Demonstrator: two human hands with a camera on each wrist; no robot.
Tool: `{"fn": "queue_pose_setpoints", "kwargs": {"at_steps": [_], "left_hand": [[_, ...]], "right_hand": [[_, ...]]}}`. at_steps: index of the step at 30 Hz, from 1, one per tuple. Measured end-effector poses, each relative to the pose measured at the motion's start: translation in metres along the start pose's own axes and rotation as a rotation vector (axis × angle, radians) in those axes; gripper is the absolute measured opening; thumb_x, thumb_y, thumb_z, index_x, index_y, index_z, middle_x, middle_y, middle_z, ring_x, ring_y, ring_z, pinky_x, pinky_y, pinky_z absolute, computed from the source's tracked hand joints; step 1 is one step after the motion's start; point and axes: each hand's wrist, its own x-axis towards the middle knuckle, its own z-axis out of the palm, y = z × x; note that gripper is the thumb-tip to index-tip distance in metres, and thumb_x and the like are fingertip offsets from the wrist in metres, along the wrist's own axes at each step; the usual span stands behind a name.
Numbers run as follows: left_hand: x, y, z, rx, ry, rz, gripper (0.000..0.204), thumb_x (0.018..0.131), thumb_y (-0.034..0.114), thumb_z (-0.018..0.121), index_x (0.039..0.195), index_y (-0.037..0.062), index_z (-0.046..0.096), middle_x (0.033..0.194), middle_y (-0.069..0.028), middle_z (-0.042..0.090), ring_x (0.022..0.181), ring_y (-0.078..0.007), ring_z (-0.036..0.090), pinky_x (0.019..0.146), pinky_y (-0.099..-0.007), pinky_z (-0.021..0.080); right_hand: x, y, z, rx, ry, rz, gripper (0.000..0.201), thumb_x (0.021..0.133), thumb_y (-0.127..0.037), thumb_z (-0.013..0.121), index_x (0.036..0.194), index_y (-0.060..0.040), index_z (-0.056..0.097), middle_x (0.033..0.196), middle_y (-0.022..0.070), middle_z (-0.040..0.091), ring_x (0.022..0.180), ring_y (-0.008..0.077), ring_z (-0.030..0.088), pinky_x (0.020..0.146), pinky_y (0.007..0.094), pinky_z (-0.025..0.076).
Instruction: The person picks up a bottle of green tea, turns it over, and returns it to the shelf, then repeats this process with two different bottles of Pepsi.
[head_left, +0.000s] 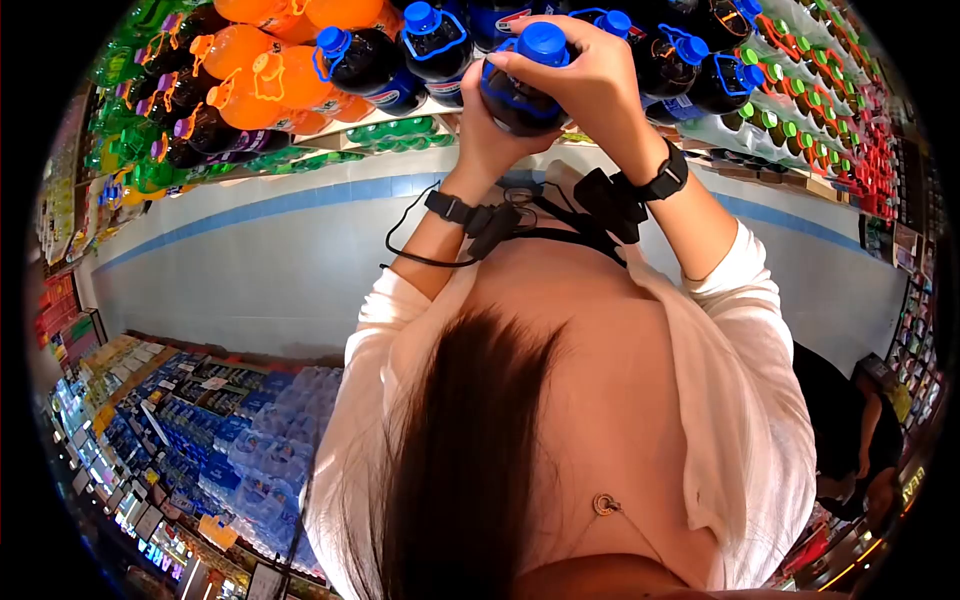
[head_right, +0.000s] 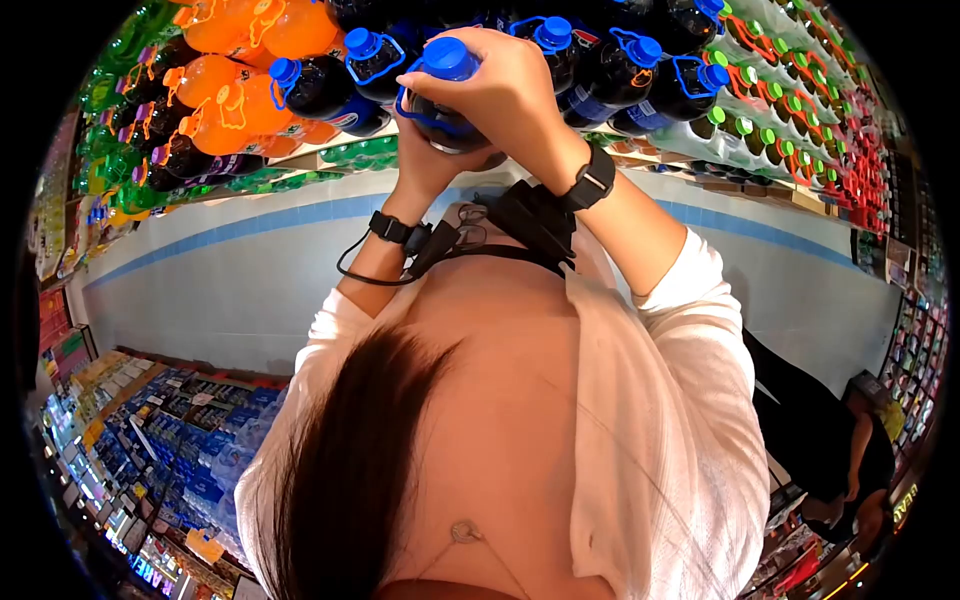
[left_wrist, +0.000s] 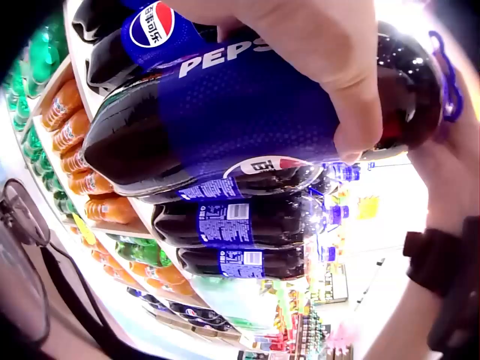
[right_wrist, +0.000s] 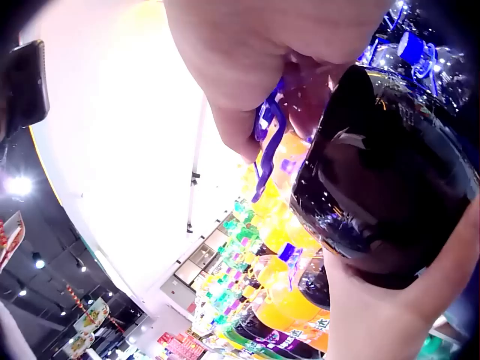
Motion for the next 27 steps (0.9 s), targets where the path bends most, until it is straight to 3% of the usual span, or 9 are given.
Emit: {"fn": "queue_pose_setpoints", "kwargs": {"at_steps": [4, 7, 9, 12, 13, 16, 18, 22, 27], "left_hand": [[0.005, 0.014, -0.010, 0.021, -0.020, -0.028, 0.110, 0.049, 0.023, 0.093, 0.134, 0.0037, 0.025, 0.128, -0.0149, 0.045, 0.114, -0.0264, 0.052, 0.096, -0.0376, 0.045], [0.015, 0.017, -0.022, -0.068, -0.121, -0.112, 0.109, 0.047, 0.022, 0.093, 0.133, 0.0040, 0.028, 0.126, -0.0135, 0.048, 0.114, -0.0255, 0.053, 0.096, -0.0371, 0.046], [0.023, 0.056, -0.027, 0.011, -0.049, -0.048, 0.104, 0.046, 0.018, 0.093, 0.130, 0.0042, 0.033, 0.123, -0.0122, 0.053, 0.114, -0.0240, 0.054, 0.095, -0.0363, 0.046], [0.036, 0.069, -0.035, -0.113, -0.086, -0.066, 0.093, 0.052, 0.010, 0.089, 0.129, 0.0039, 0.037, 0.122, -0.0102, 0.055, 0.112, -0.0220, 0.055, 0.094, -0.0351, 0.047], [0.041, 0.080, -0.036, -0.231, -0.093, -0.089, 0.085, 0.056, 0.004, 0.085, 0.129, 0.0036, 0.040, 0.120, -0.0092, 0.056, 0.111, -0.0211, 0.056, 0.093, -0.0341, 0.047], [0.055, 0.096, -0.039, -0.423, -0.148, -0.220, 0.076, 0.062, -0.007, 0.077, 0.130, 0.0047, 0.043, 0.120, -0.0081, 0.057, 0.109, -0.0190, 0.057, 0.093, -0.0333, 0.048], [0.061, 0.088, -0.044, -0.437, -0.298, -0.206, 0.062, 0.080, 0.007, 0.072, 0.134, 0.0063, 0.041, 0.122, -0.0070, 0.057, 0.111, -0.0169, 0.056, 0.095, -0.0328, 0.046], [0.076, 0.109, -0.031, -0.662, -0.256, -0.205, 0.072, 0.068, 0.000, 0.078, 0.131, 0.0034, 0.045, 0.120, -0.0073, 0.058, 0.105, -0.0160, 0.057, 0.093, -0.0315, 0.046], [0.084, 0.107, -0.031, -0.755, -0.281, -0.216, 0.065, 0.077, 0.010, 0.074, 0.133, 0.0041, 0.044, 0.122, -0.0069, 0.057, 0.112, -0.0176, 0.054, 0.099, -0.0328, 0.041]], "right_hand": [[0.001, -0.023, -0.019, 0.120, -0.113, 0.008, 0.047, 0.071, -0.030, 0.081, 0.106, -0.0010, 0.067, 0.096, 0.0116, 0.069, 0.085, 0.0187, 0.067, 0.079, 0.0287, 0.052], [0.001, -0.013, -0.020, 0.618, -0.107, 0.032, 0.053, 0.074, -0.020, 0.080, 0.119, -0.0001, 0.060, 0.111, 0.0100, 0.066, 0.099, 0.0179, 0.063, 0.091, 0.0286, 0.048], [0.011, -0.002, -0.041, 0.754, -0.302, 0.126, 0.093, 0.069, -0.013, 0.082, 0.144, -0.0029, 0.028, 0.139, 0.0139, 0.042, 0.133, 0.0214, 0.035, 0.110, 0.0370, 0.031], [0.002, 0.026, -0.028, 0.674, -0.091, -0.148, 0.074, 0.074, -0.030, 0.080, 0.135, -0.0069, 0.046, 0.127, 0.0110, 0.057, 0.107, 0.0148, 0.058, 0.089, 0.0273, 0.048], [-0.003, 0.039, -0.037, 0.753, -0.319, 0.009, 0.094, 0.074, -0.018, 0.080, 0.147, -0.0054, 0.023, 0.142, 0.0101, 0.041, 0.129, 0.0189, 0.041, 0.107, 0.0324, 0.034], [-0.017, 0.046, -0.033, 0.608, -0.438, 0.178, 0.108, 0.060, -0.020, 0.087, 0.147, -0.0086, 0.022, 0.136, 0.0085, 0.045, 0.123, 0.0196, 0.045, 0.102, 0.0329, 0.037], [-0.021, 0.041, -0.033, 0.479, -0.352, 0.190, 0.100, 0.060, -0.013, 0.084, 0.143, -0.0073, 0.029, 0.127, 0.0079, 0.052, 0.116, 0.0180, 0.051, 0.099, 0.0334, 0.041], [-0.015, 0.033, -0.031, 0.576, -0.241, 0.162, 0.088, 0.062, -0.010, 0.082, 0.137, -0.0067, 0.036, 0.115, 0.0073, 0.059, 0.103, 0.0166, 0.059, 0.091, 0.0316, 0.047], [-0.014, 0.031, -0.032, 0.673, -0.183, 0.260, 0.082, 0.063, -0.010, 0.081, 0.134, -0.0069, 0.040, 0.111, 0.0074, 0.062, 0.096, 0.0169, 0.062, 0.085, 0.0314, 0.050]]}}
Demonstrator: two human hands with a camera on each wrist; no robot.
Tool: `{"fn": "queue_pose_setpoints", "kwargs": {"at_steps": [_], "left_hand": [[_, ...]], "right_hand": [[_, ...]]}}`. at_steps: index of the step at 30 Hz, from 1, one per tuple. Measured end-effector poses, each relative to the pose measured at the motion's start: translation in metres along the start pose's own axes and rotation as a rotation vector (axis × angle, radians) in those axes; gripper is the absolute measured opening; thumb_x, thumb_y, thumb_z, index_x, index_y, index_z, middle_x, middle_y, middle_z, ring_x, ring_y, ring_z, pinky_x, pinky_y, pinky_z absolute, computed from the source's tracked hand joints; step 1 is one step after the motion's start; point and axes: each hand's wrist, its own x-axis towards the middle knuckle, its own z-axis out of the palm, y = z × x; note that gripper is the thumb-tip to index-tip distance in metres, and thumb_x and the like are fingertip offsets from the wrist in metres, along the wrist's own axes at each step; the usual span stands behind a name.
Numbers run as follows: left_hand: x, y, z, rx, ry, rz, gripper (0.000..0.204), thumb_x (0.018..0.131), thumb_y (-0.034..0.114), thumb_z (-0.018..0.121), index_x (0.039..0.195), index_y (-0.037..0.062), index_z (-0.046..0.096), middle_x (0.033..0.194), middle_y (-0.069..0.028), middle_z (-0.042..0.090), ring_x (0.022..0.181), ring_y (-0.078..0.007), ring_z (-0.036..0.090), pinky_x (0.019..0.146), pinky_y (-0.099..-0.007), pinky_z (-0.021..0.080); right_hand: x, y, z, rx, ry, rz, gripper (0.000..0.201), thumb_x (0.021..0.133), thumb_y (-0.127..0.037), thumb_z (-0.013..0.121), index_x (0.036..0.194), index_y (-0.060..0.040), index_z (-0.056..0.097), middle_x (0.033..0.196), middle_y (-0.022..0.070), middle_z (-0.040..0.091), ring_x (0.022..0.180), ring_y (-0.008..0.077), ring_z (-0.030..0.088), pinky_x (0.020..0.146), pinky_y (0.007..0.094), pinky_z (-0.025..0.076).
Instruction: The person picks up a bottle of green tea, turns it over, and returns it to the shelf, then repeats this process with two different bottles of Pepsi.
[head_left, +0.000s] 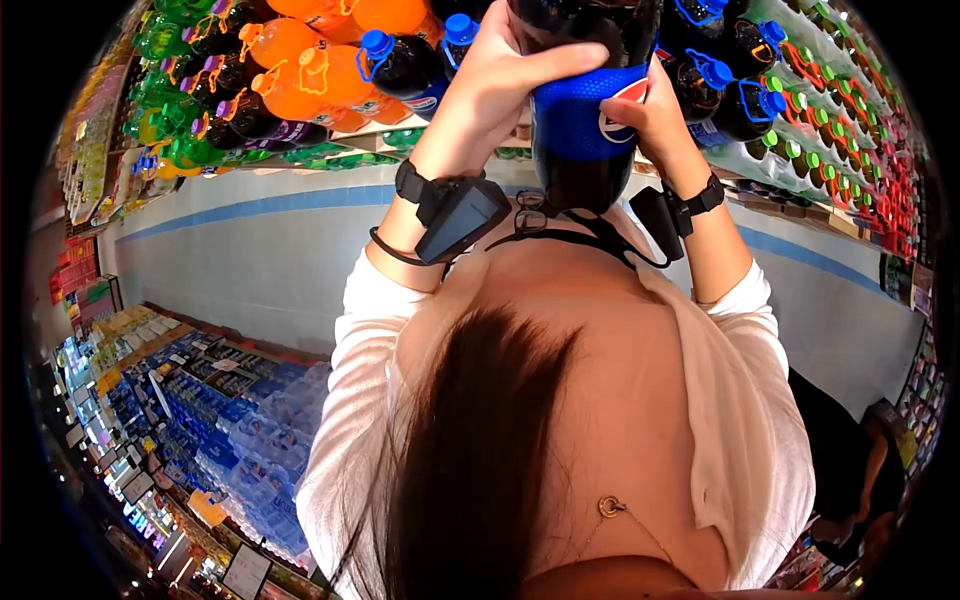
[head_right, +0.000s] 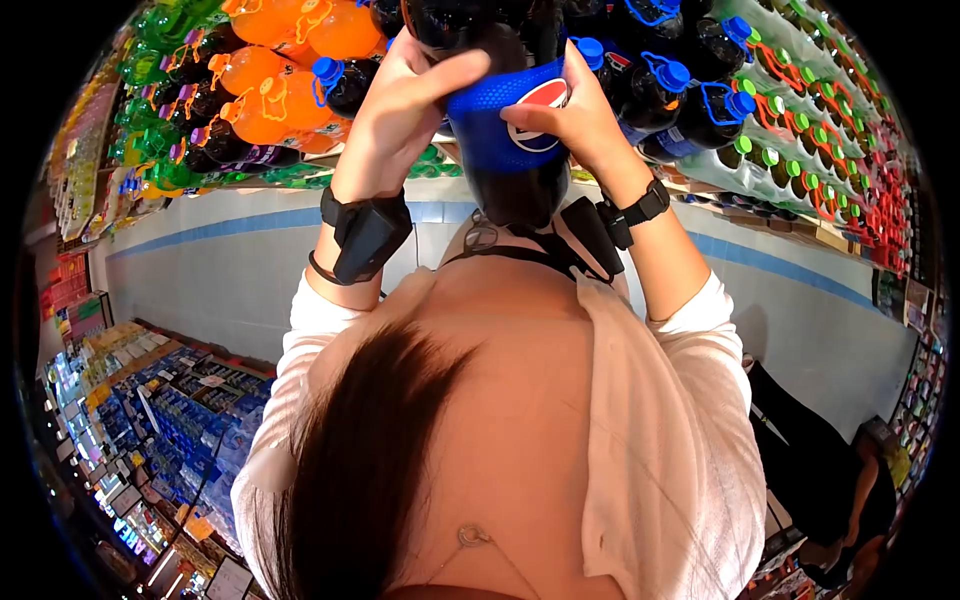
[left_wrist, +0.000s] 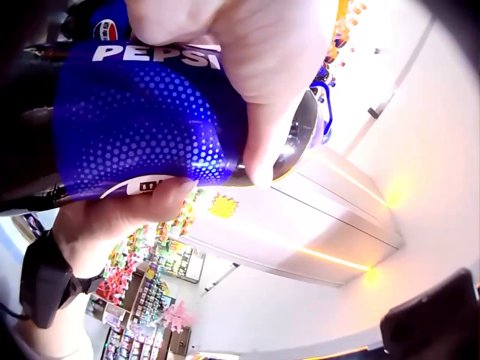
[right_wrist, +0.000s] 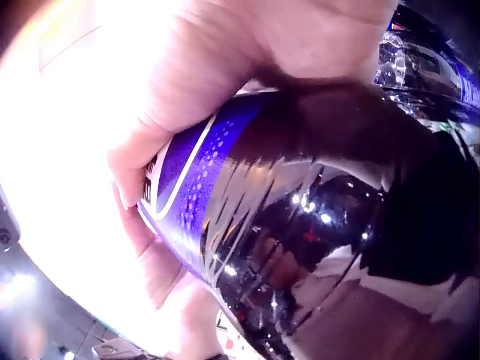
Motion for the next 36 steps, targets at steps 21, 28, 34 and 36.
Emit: {"fn": "queue_pose_setpoints", "kwargs": {"at_steps": [21, 28, 34, 36], "left_hand": [[-0.083, -0.030, -0.041, -0.022, -0.066, -0.481, 0.103, 0.050, -0.012, 0.063, 0.145, 0.0024, 0.025, 0.139, -0.0047, 0.041, 0.130, -0.0165, 0.035, 0.110, -0.0316, 0.025], [-0.082, -0.028, -0.025, 0.054, 0.017, -0.421, 0.093, 0.058, -0.006, 0.069, 0.142, 0.0022, 0.030, 0.132, -0.0052, 0.047, 0.124, -0.0162, 0.042, 0.106, -0.0317, 0.032], [-0.078, -0.032, -0.017, -0.026, 0.011, -0.374, 0.090, 0.065, 0.003, 0.077, 0.142, 0.0016, 0.031, 0.131, -0.0061, 0.049, 0.121, -0.0175, 0.046, 0.105, -0.0328, 0.034], [-0.078, -0.030, -0.011, 0.007, 0.047, -0.369, 0.088, 0.066, 0.004, 0.079, 0.140, 0.0010, 0.032, 0.129, -0.0070, 0.050, 0.120, -0.0179, 0.047, 0.104, -0.0332, 0.035]], "right_hand": [[0.004, -0.022, 0.011, 0.420, -0.245, 0.036, 0.086, 0.065, -0.042, 0.075, 0.130, 0.0031, 0.044, 0.115, 0.0100, 0.061, 0.101, 0.0157, 0.061, 0.087, 0.0292, 0.050], [0.004, -0.021, 0.008, 0.351, -0.233, 0.047, 0.082, 0.069, -0.050, 0.070, 0.127, 0.0034, 0.047, 0.115, 0.0090, 0.061, 0.099, 0.0139, 0.061, 0.085, 0.0279, 0.050], [0.008, -0.019, -0.004, 0.311, -0.252, 0.051, 0.076, 0.075, -0.051, 0.067, 0.126, 0.0024, 0.048, 0.117, 0.0083, 0.059, 0.105, 0.0132, 0.057, 0.090, 0.0288, 0.047], [0.008, -0.017, -0.006, 0.328, -0.250, 0.007, 0.073, 0.079, -0.046, 0.068, 0.129, 0.0020, 0.044, 0.118, 0.0085, 0.058, 0.108, 0.0139, 0.055, 0.094, 0.0298, 0.044]]}}
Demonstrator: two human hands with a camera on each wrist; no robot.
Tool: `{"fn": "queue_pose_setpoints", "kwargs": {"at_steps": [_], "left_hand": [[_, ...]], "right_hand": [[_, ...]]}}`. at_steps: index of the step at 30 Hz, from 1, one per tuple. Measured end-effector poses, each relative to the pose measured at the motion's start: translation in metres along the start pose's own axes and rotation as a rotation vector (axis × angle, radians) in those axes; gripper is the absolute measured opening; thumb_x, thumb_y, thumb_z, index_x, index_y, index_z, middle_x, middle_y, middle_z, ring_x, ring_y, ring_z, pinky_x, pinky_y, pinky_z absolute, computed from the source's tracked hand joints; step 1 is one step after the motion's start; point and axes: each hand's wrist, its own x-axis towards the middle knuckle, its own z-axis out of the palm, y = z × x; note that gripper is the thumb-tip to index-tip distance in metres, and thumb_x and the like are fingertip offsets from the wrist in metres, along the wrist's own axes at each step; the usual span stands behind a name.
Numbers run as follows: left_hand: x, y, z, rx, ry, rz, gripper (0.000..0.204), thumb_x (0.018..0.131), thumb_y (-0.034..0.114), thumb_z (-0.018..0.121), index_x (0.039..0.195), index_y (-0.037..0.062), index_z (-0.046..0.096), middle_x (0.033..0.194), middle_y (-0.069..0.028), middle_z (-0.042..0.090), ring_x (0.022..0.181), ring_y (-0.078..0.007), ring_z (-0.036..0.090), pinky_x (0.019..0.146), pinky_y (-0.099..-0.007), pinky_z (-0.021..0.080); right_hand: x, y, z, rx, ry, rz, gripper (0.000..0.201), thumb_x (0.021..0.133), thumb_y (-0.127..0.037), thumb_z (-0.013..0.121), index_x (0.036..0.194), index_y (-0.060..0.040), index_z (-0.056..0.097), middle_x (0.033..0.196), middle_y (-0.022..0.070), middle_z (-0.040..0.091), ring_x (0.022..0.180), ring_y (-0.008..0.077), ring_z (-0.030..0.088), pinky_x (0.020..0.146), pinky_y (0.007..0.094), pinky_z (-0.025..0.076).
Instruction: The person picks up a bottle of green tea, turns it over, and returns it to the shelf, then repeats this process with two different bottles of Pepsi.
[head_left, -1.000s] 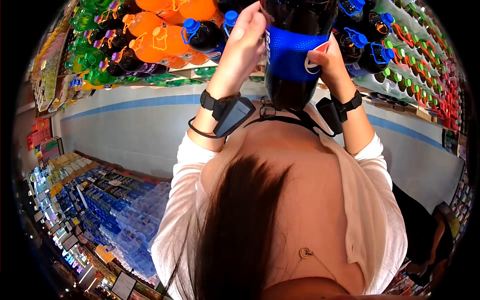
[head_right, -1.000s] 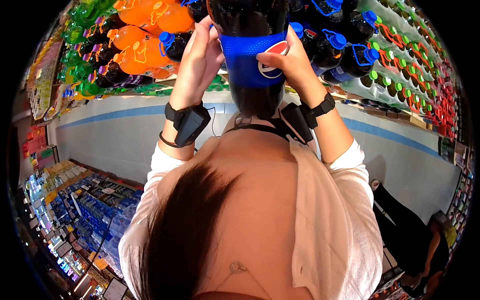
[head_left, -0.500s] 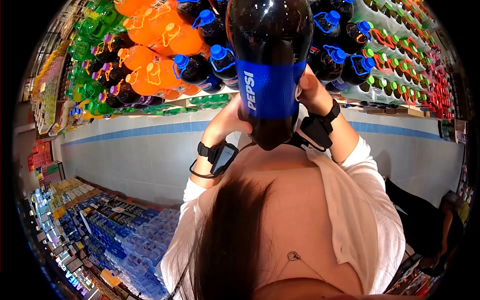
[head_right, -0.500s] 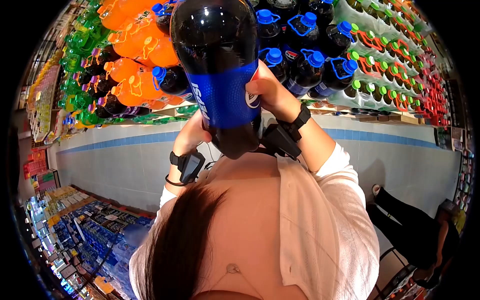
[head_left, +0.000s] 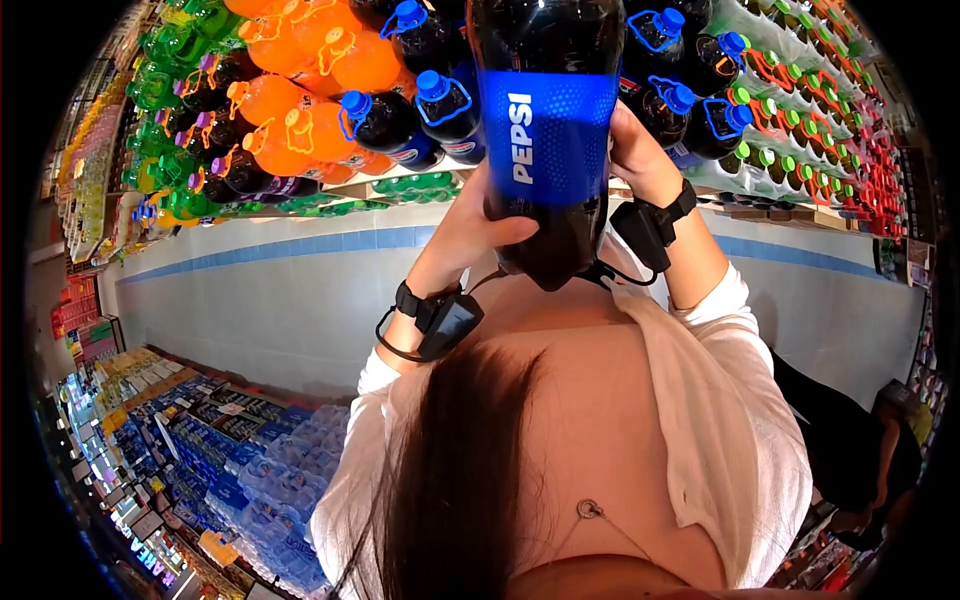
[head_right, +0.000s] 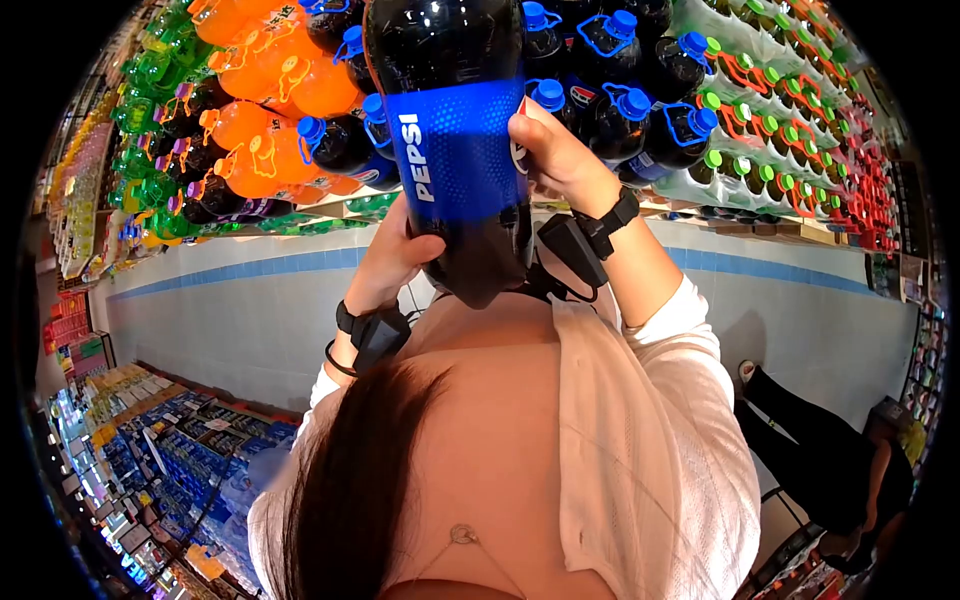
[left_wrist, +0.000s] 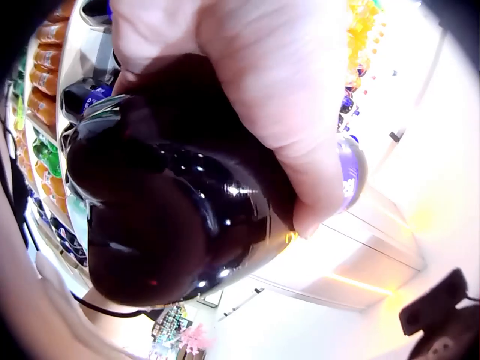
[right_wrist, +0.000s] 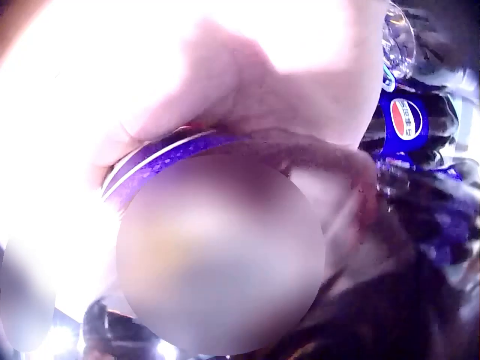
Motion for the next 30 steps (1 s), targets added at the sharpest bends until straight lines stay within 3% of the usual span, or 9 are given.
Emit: {"fn": "queue_pose_setpoints", "kwargs": {"at_steps": [6, 8, 13, 16, 18, 19, 22, 23, 30], "left_hand": [[0.014, 0.010, 0.009, 0.298, 0.201, 0.104, 0.078, 0.067, 0.004, 0.082, 0.131, -0.0008, 0.038, 0.120, -0.0108, 0.055, 0.110, -0.0186, 0.055, 0.095, -0.0322, 0.045], [0.021, -0.003, -0.002, 0.525, 0.247, 0.121, 0.074, 0.068, -0.001, 0.079, 0.130, 0.0012, 0.039, 0.117, -0.0091, 0.057, 0.108, -0.0179, 0.057, 0.092, -0.0316, 0.047], [0.021, -0.004, 0.002, 0.848, 0.335, 0.129, 0.091, 0.057, 0.027, 0.090, 0.129, 0.0024, 0.040, 0.115, -0.0143, 0.056, 0.103, -0.0212, 0.057, 0.088, -0.0345, 0.048], [0.019, 0.003, 0.005, 0.923, 0.329, 0.157, 0.083, 0.063, 0.019, 0.086, 0.129, 0.0024, 0.040, 0.119, -0.0126, 0.053, 0.109, -0.0206, 0.054, 0.091, -0.0337, 0.046], [0.016, 0.017, 0.000, 0.758, 0.216, 0.113, 0.073, 0.068, 0.008, 0.078, 0.130, 0.0026, 0.040, 0.121, -0.0105, 0.051, 0.113, -0.0193, 0.051, 0.094, -0.0329, 0.044], [0.014, 0.022, -0.005, 0.676, 0.158, 0.090, 0.069, 0.071, 0.003, 0.074, 0.130, 0.0027, 0.040, 0.122, -0.0095, 0.051, 0.114, -0.0187, 0.050, 0.095, -0.0325, 0.043], [0.012, 0.021, -0.025, 0.321, 0.033, 0.126, 0.064, 0.073, -0.011, 0.059, 0.132, 0.0033, 0.039, 0.123, -0.0067, 0.050, 0.116, -0.0173, 0.049, 0.098, -0.0322, 0.041], [0.012, 0.023, -0.025, 0.328, 0.009, 0.134, 0.067, 0.072, -0.013, 0.054, 0.134, 0.0037, 0.038, 0.127, -0.0074, 0.049, 0.118, -0.0176, 0.049, 0.100, -0.0342, 0.040], [0.018, 0.022, -0.023, 0.261, -0.058, 0.170, 0.071, 0.071, -0.019, 0.056, 0.135, 0.0059, 0.037, 0.132, -0.0088, 0.048, 0.126, -0.0211, 0.046, 0.102, -0.0351, 0.041]], "right_hand": [[0.002, 0.004, 0.002, -0.330, 0.199, 0.012, 0.070, 0.078, -0.022, 0.077, 0.132, 0.0013, 0.038, 0.120, 0.0100, 0.056, 0.109, 0.0148, 0.052, 0.095, 0.0317, 0.043], [0.007, 0.025, -0.005, -0.150, 0.266, 0.011, 0.069, 0.075, -0.012, 0.078, 0.131, -0.0012, 0.040, 0.115, 0.0089, 0.058, 0.103, 0.0156, 0.057, 0.091, 0.0320, 0.046], [0.002, 0.039, -0.010, 0.093, 0.342, -0.016, 0.063, 0.075, -0.013, 0.076, 0.129, -0.0014, 0.044, 0.114, 0.0105, 0.059, 0.100, 0.0182, 0.060, 0.088, 0.0322, 0.049], [-0.002, 0.045, -0.022, 0.200, 0.276, -0.077, 0.065, 0.075, -0.021, 0.075, 0.129, 0.0008, 0.044, 0.115, 0.0114, 0.060, 0.101, 0.0198, 0.061, 0.089, 0.0327, 0.050], [-0.002, 0.039, -0.025, 0.302, 0.176, -0.122, 0.071, 0.074, -0.025, 0.076, 0.130, 0.0015, 0.042, 0.116, 0.0117, 0.060, 0.104, 0.0208, 0.061, 0.091, 0.0334, 0.050], [-0.005, 0.035, -0.023, 0.160, 0.286, -0.079, 0.085, 0.066, -0.045, 0.081, 0.128, 0.0027, 0.047, 0.118, 0.0136, 0.060, 0.107, 0.0236, 0.060, 0.095, 0.0376, 0.049], [-0.012, 0.045, -0.047, 0.491, 0.079, -0.021, 0.077, 0.070, -0.040, 0.079, 0.127, 0.0027, 0.050, 0.118, 0.0143, 0.061, 0.107, 0.0249, 0.060, 0.094, 0.0382, 0.049], [-0.013, 0.050, -0.049, 0.552, 0.085, 0.056, 0.084, 0.062, -0.049, 0.081, 0.123, 0.0027, 0.054, 0.117, 0.0151, 0.062, 0.106, 0.0267, 0.061, 0.095, 0.0401, 0.049], [-0.014, 0.046, -0.046, 0.615, -0.049, 0.083, 0.089, 0.054, -0.039, 0.086, 0.126, 0.0011, 0.051, 0.119, 0.0130, 0.061, 0.108, 0.0233, 0.058, 0.097, 0.0382, 0.047]]}}
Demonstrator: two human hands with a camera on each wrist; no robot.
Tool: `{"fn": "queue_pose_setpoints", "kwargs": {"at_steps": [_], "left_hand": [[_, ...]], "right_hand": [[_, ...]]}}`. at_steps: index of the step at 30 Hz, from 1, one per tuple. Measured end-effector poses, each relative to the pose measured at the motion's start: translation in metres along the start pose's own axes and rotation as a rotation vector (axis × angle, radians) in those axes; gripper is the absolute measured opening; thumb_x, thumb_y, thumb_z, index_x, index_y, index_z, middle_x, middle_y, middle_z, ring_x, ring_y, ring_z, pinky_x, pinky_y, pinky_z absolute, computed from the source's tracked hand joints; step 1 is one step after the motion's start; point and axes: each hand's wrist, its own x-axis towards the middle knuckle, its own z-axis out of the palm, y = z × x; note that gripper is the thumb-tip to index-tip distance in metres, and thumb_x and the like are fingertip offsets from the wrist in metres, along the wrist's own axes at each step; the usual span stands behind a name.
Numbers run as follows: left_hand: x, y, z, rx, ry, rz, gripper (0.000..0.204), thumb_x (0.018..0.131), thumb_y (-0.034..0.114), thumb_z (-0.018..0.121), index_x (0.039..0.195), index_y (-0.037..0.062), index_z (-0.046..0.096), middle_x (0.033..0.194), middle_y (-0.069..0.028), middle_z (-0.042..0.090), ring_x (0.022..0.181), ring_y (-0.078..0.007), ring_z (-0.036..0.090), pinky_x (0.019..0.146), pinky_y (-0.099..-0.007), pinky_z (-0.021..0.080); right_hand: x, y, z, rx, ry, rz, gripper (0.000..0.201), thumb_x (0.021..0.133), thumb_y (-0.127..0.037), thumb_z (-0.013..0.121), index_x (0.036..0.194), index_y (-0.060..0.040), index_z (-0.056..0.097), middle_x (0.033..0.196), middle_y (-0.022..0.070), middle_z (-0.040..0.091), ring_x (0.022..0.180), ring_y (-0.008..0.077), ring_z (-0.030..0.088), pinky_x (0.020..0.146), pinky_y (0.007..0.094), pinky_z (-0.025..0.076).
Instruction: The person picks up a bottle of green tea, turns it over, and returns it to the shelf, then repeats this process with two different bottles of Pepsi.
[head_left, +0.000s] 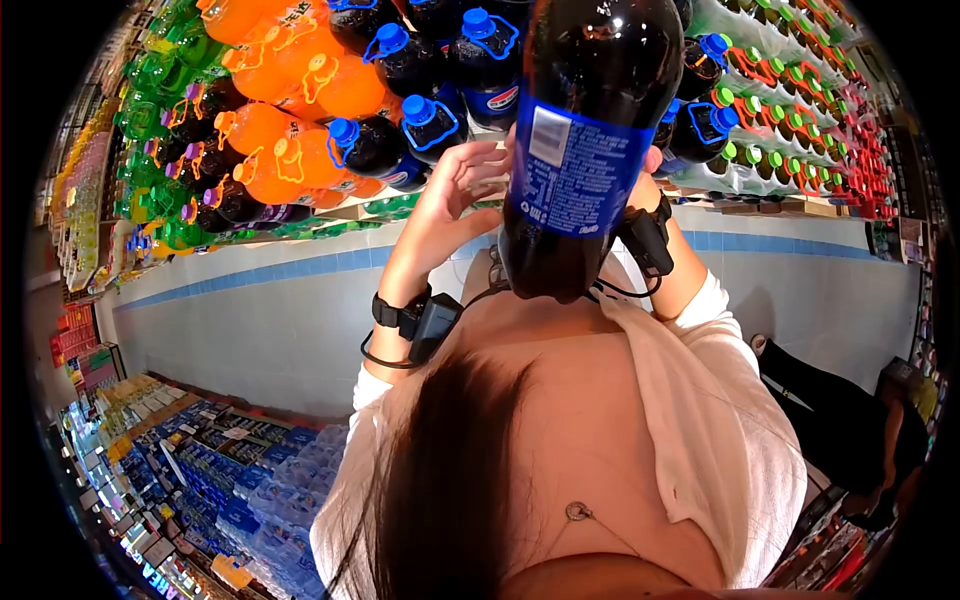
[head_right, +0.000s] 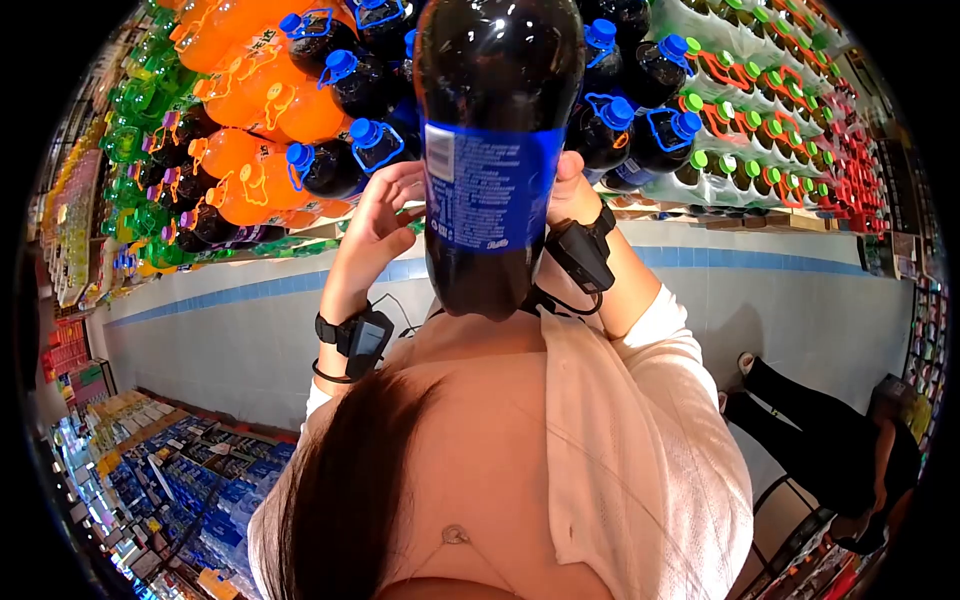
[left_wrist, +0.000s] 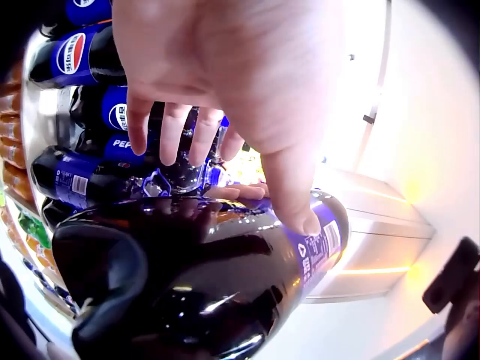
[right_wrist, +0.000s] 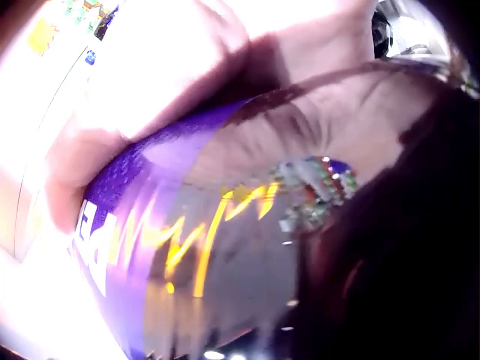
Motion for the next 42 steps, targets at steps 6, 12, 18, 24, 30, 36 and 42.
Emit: {"fn": "queue_pose_setpoints", "kwargs": {"at_steps": [6, 12, 18, 24, 30, 36, 42], "left_hand": [[0.014, 0.022, -0.010, -0.250, -0.063, 0.175, 0.082, 0.066, -0.019, 0.048, 0.142, 0.0054, 0.027, 0.140, -0.0142, 0.041, 0.129, -0.0264, 0.043, 0.105, -0.0389, 0.038], [0.020, 0.084, 0.012, -0.033, -0.056, 0.317, 0.134, 0.037, -0.003, 0.089, 0.148, 0.0058, 0.014, 0.146, -0.0147, 0.033, 0.134, -0.0262, 0.036, 0.111, -0.0386, 0.028], [0.008, 0.082, 0.024, 0.209, -0.027, 0.313, 0.127, 0.035, 0.006, 0.096, 0.143, 0.0034, 0.028, 0.141, -0.0104, 0.039, 0.133, -0.0231, 0.036, 0.112, -0.0366, 0.026], [0.006, 0.070, 0.016, 0.255, -0.079, 0.300, 0.113, 0.045, 0.009, 0.094, 0.140, 0.0034, 0.031, 0.137, -0.0100, 0.043, 0.130, -0.0230, 0.040, 0.109, -0.0370, 0.031], [0.007, 0.092, 0.005, 0.478, 0.077, 0.429, 0.097, 0.050, 0.013, 0.090, 0.133, 0.0055, 0.040, 0.136, -0.0162, 0.046, 0.128, -0.0302, 0.043, 0.106, -0.0397, 0.034], [0.020, 0.098, 0.007, 1.367, 0.141, 0.160, 0.048, 0.072, 0.035, 0.078, 0.102, 0.0061, 0.055, 0.090, -0.0117, 0.061, 0.080, -0.0258, 0.062, 0.067, -0.0333, 0.049], [0.047, 0.051, 0.000, 1.448, 0.232, 0.133, 0.043, 0.077, 0.045, 0.072, 0.084, 0.0066, 0.053, 0.062, -0.0110, 0.058, 0.057, -0.0307, 0.059, 0.052, -0.0370, 0.045]], "right_hand": [[-0.005, -0.009, 0.019, -0.396, -0.069, 0.008, 0.093, 0.050, -0.033, 0.088, 0.128, 0.0001, 0.049, 0.120, 0.0117, 0.060, 0.109, 0.0211, 0.057, 0.098, 0.0370, 0.045], [0.005, -0.023, 0.045, -1.118, -0.246, 0.011, 0.098, 0.045, -0.026, 0.091, 0.130, -0.0009, 0.047, 0.121, 0.0104, 0.060, 0.111, 0.0189, 0.055, 0.099, 0.0357, 0.043], [0.004, -0.022, 0.070, -1.273, -0.202, 0.043, 0.107, 0.040, -0.008, 0.090, 0.134, -0.0035, 0.040, 0.123, 0.0075, 0.058, 0.112, 0.0142, 0.051, 0.100, 0.0330, 0.040], [0.002, -0.017, 0.067, -1.350, -0.213, 0.087, 0.111, 0.043, -0.011, 0.092, 0.138, -0.0028, 0.035, 0.124, 0.0081, 0.058, 0.114, 0.0164, 0.053, 0.101, 0.0347, 0.041], [-0.002, 0.003, 0.044, -1.177, -0.105, 0.222, 0.109, 0.049, -0.013, 0.091, 0.139, -0.0029, 0.031, 0.122, 0.0084, 0.057, 0.111, 0.0168, 0.054, 0.097, 0.0335, 0.043], [-0.003, 0.031, 0.009, -1.095, 0.020, 0.081, 0.106, 0.051, -0.020, 0.090, 0.138, -0.0035, 0.032, 0.126, 0.0106, 0.053, 0.119, 0.0194, 0.049, 0.101, 0.0337, 0.038], [0.000, 0.054, -0.041, -1.304, 0.156, -0.029, 0.107, 0.051, -0.022, 0.091, 0.137, -0.0044, 0.030, 0.130, 0.0148, 0.049, 0.122, 0.0266, 0.048, 0.104, 0.0370, 0.037]]}}
